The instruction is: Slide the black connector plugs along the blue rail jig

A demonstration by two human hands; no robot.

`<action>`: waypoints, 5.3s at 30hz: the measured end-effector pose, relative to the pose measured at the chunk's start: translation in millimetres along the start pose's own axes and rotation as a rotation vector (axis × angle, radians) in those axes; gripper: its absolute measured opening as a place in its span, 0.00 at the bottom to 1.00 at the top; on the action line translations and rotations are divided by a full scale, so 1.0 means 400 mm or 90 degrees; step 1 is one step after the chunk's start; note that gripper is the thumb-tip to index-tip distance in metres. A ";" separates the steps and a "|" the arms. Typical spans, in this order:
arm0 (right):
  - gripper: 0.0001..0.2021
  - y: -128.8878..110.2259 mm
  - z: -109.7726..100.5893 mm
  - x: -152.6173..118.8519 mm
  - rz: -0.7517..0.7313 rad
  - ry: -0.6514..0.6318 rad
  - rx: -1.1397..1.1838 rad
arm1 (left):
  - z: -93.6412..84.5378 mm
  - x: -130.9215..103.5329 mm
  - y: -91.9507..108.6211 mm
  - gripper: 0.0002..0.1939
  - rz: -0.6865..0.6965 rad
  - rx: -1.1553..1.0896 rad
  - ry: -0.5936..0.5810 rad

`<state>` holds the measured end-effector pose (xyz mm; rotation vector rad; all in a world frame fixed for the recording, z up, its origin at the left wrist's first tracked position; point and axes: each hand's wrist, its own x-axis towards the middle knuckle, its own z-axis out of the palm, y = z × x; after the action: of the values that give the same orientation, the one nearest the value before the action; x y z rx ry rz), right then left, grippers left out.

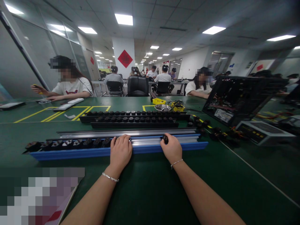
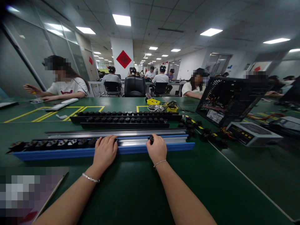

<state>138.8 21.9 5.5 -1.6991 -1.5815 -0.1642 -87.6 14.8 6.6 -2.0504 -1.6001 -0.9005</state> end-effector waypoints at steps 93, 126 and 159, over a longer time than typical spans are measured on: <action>0.16 0.081 -0.038 0.015 0.029 0.040 -0.091 | 0.000 -0.001 0.002 0.16 0.001 -0.002 -0.004; 0.17 0.097 -0.061 0.030 0.102 0.033 -0.119 | 0.000 -0.001 0.003 0.15 0.004 -0.001 0.002; 0.19 0.114 -0.076 0.042 0.183 0.024 -0.156 | 0.000 -0.001 0.002 0.15 -0.003 0.006 -0.013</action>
<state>195.2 20.6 15.2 -2.0808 -1.3134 -0.2497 -86.8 14.5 6.3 -2.0558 -1.6181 -0.8742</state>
